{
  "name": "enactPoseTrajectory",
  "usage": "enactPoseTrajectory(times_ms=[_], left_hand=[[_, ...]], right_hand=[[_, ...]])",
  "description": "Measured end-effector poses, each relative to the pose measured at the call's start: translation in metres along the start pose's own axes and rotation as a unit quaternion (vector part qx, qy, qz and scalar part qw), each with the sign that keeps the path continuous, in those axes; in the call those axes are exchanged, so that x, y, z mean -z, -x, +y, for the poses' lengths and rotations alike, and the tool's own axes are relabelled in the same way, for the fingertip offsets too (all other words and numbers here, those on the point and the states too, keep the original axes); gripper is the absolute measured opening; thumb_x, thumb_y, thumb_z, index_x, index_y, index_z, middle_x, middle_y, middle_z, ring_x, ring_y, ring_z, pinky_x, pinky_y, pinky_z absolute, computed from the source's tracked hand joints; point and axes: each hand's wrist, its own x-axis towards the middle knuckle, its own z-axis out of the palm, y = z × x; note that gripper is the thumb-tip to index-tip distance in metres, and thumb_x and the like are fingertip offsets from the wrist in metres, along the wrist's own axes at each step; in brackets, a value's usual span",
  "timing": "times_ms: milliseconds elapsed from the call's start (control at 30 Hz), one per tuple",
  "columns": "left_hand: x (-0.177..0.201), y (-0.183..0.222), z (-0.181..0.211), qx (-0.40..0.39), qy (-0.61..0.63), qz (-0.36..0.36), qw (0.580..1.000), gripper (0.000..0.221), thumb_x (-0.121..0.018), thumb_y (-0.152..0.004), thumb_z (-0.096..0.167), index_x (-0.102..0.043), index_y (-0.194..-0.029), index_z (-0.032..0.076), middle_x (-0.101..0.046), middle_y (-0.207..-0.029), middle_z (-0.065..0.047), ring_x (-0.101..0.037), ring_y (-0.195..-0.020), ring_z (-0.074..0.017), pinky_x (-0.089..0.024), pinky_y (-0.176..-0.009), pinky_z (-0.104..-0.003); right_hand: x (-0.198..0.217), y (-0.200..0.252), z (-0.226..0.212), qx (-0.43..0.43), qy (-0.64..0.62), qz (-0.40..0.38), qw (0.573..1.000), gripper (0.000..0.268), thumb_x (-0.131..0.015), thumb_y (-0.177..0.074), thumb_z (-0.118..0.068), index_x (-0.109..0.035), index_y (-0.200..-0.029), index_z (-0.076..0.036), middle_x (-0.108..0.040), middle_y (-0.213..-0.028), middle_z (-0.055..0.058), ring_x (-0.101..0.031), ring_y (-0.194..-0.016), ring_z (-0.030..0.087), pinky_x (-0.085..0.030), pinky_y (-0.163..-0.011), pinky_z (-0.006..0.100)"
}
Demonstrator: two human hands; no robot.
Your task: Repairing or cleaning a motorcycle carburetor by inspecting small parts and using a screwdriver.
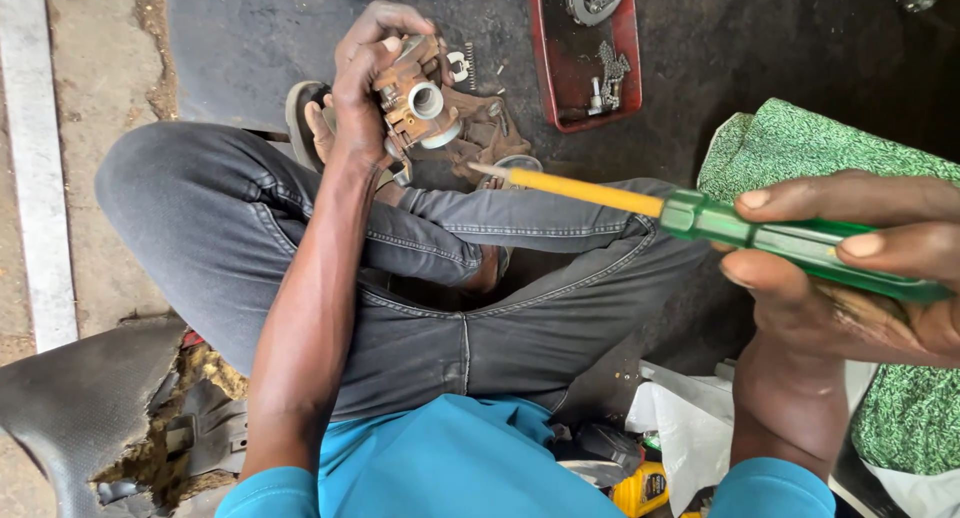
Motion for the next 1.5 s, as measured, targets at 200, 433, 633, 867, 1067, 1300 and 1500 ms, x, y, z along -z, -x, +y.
enactPoseTrajectory(times_ms=[200, 433, 633, 867, 1067, 1300, 1500], left_hand=[[0.002, 0.001, -0.004, -0.015, -0.027, -0.028, 0.999, 0.03, -0.052, -0.1, 0.021, -0.061, -0.119, 0.0, -0.066, -0.106, -0.017, -0.069, -0.085, -0.0244, -0.058, -0.077, -0.035], [-0.001, 0.001, -0.006, -0.019, -0.035, -0.038, 0.998, 0.03, -0.05, -0.1, 0.022, -0.062, -0.119, 0.001, -0.066, -0.104, -0.017, -0.069, -0.084, -0.0249, -0.059, -0.077, -0.037], [0.0, 0.002, -0.007, -0.021, -0.044, -0.042, 0.998, 0.031, -0.05, -0.1, 0.022, -0.062, -0.119, 0.001, -0.066, -0.104, -0.017, -0.069, -0.084, -0.0252, -0.059, -0.077, -0.037], [-0.005, 0.002, -0.003, -0.013, -0.042, -0.039, 0.998, 0.031, -0.049, -0.099, 0.021, -0.061, -0.119, 0.0, -0.066, -0.103, -0.017, -0.069, -0.087, -0.0257, -0.058, -0.076, -0.037], [-0.001, 0.003, -0.006, -0.016, -0.037, -0.041, 0.998, 0.031, -0.05, -0.099, 0.019, -0.062, -0.12, -0.001, -0.066, -0.104, -0.017, -0.069, -0.084, -0.0253, -0.059, -0.077, -0.037], [0.001, 0.002, -0.009, -0.021, -0.044, -0.049, 0.998, 0.031, -0.049, -0.099, 0.019, -0.062, -0.12, -0.001, -0.066, -0.104, -0.016, -0.069, -0.084, -0.0253, -0.059, -0.077, -0.037], [0.0, 0.002, -0.009, -0.021, -0.045, -0.046, 0.998, 0.031, -0.049, -0.1, 0.02, -0.062, -0.119, -0.001, -0.066, -0.104, -0.016, -0.07, -0.084, -0.0254, -0.06, -0.077, -0.038]], right_hand=[[-0.013, -0.009, -0.011, -0.006, -0.052, 0.076, 0.996, 0.048, -0.084, -0.1, -0.021, -0.042, -0.119, -0.006, -0.073, -0.103, 0.024, -0.081, -0.093, 0.03, -0.065, -0.077, 0.033], [-0.015, -0.038, -0.033, 0.065, -0.051, -0.063, 0.995, 0.035, -0.078, -0.092, -0.007, -0.046, -0.105, -0.006, -0.063, -0.107, 0.018, -0.076, -0.09, 0.029, -0.063, -0.073, 0.036], [-0.041, -0.051, -0.055, 0.018, -0.027, -0.038, 0.999, 0.037, -0.085, -0.087, -0.006, -0.052, -0.103, -0.013, -0.06, -0.106, 0.009, -0.071, -0.09, 0.026, -0.063, -0.078, 0.036], [-0.05, -0.06, -0.05, 0.056, 0.009, -0.09, 0.994, 0.045, -0.088, -0.087, 0.0, -0.051, -0.108, -0.016, -0.056, -0.108, 0.007, -0.067, -0.1, 0.026, -0.065, -0.083, 0.038], [-0.057, -0.065, -0.034, 0.155, 0.035, -0.104, 0.982, 0.043, -0.087, -0.087, 0.003, -0.051, -0.107, -0.01, -0.058, -0.107, 0.009, -0.065, -0.095, 0.028, -0.063, -0.077, 0.039], [-0.065, -0.063, -0.024, 0.213, 0.045, -0.094, 0.972, 0.038, -0.085, -0.092, 0.002, -0.053, -0.109, -0.008, -0.058, -0.107, 0.01, -0.066, -0.096, 0.026, -0.063, -0.077, 0.038], [-0.067, -0.064, -0.023, 0.213, 0.04, -0.094, 0.972, 0.039, -0.086, -0.091, 0.001, -0.053, -0.11, -0.007, -0.057, -0.107, 0.01, -0.066, -0.096, 0.026, -0.064, -0.077, 0.035]])
